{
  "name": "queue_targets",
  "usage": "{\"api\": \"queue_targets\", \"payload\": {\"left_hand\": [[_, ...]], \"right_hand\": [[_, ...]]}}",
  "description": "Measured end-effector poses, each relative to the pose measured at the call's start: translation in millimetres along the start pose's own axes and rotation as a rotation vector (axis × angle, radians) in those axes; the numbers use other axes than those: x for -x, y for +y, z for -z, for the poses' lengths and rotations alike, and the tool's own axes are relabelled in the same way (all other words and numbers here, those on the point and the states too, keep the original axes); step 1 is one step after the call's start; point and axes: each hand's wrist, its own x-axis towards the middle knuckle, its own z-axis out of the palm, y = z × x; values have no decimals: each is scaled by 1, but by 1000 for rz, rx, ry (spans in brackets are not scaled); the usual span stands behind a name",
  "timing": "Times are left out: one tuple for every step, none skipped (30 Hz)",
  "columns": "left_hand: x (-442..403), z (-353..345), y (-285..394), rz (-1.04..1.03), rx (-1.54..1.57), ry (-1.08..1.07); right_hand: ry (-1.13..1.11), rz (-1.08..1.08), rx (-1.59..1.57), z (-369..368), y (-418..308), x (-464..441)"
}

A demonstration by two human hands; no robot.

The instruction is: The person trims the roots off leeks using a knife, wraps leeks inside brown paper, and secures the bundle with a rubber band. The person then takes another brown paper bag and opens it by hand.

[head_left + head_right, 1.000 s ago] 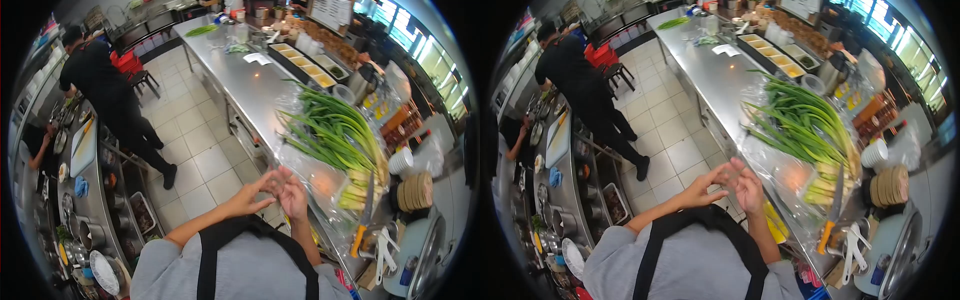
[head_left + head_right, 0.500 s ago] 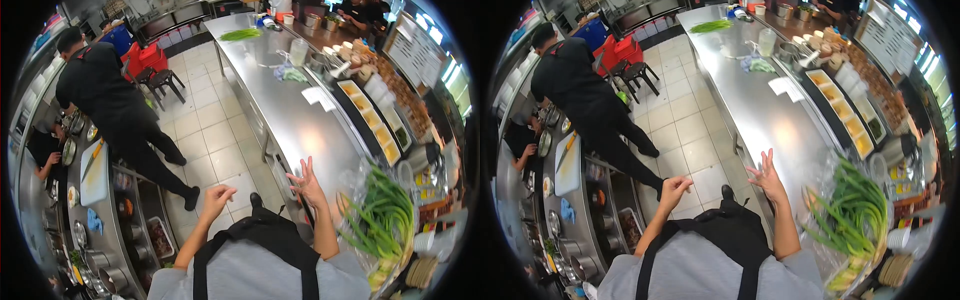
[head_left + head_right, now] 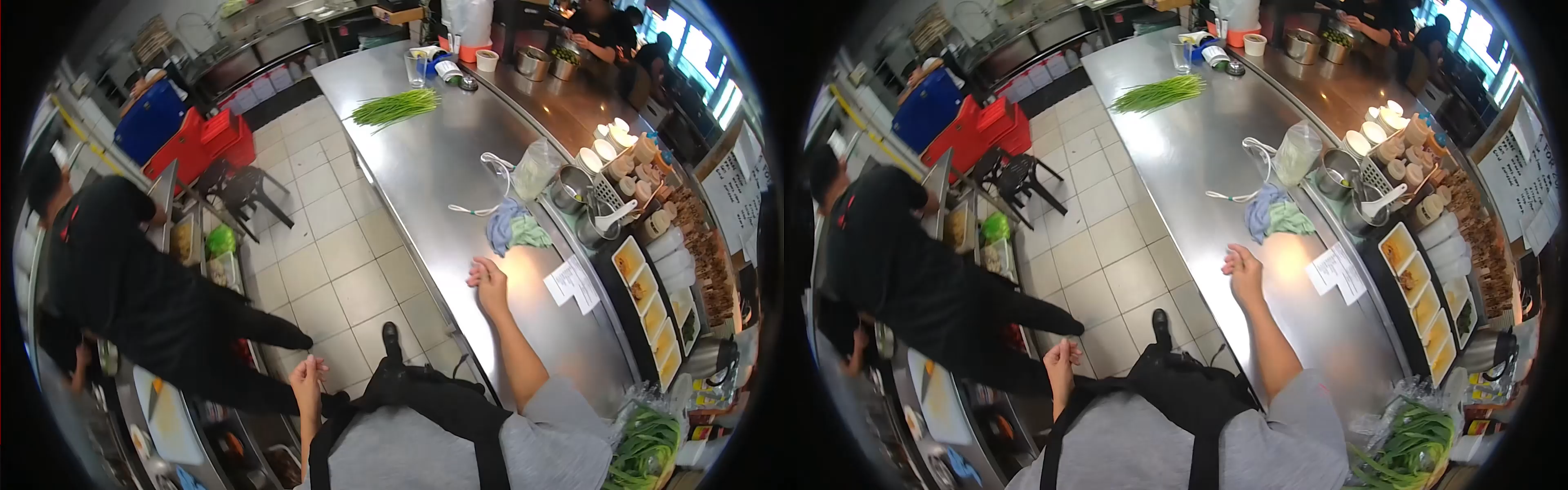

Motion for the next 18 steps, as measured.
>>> {"api": "queue_targets", "payload": {"left_hand": [[-31, -3, 6, 4, -16, -22], [-69, -13, 17, -129, -27, -38], [-106, -26, 31, -261, -29, -54], [-143, -34, 47, -248, -64, -82], [-178, -48, 74, -262, -171, -154], [-207, -70, 107, -247, -169, -224], [-233, -96, 139, -233, -167, -296], [-259, -122, 165, -245, -170, -324], [-284, -149, 188, -311, -127, -430], [-307, -173, 208, -378, -83, -539], [-329, -196, 225, -396, -84, -572], [-351, -218, 240, -509, -152, -632], [-371, -237, 253, -621, -219, -683], [-392, -251, 262, -574, -295, -752], [-409, -265, 261, -584, -282, -764], [-427, -280, 262, -629, -276, -808], [-449, -303, 276, -699, -272, -860], [-462, -320, 286, -668, -239, -923]], "right_hand": [[24, 74, 60, 2, -6, -2], [47, 60, 65, 2, 1, -5], [68, 48, 74, 1, 6, -5], [96, 38, 96, -1, 3, -5], [125, 22, 117, -4, -5, -3], [171, 32, 138, -5, -4, -3], [220, 43, 159, -6, -7, -5], [257, 16, 200, -7, -12, -6], [297, -15, 236, -12, -16, -6], [352, 29, 316, -12, -5, -6], [407, 75, 399, -11, 6, -9], [445, 98, 447, -12, 5, -14], [478, 119, 496, -15, -4, -16], [508, 80, 501, -17, -3, -16], [534, 44, 510, -16, -2, -17], [553, 38, 547, -15, -2, -11], [591, 45, 571, -18, -3, -22], [616, 47, 560, -21, -7, -33]]}}
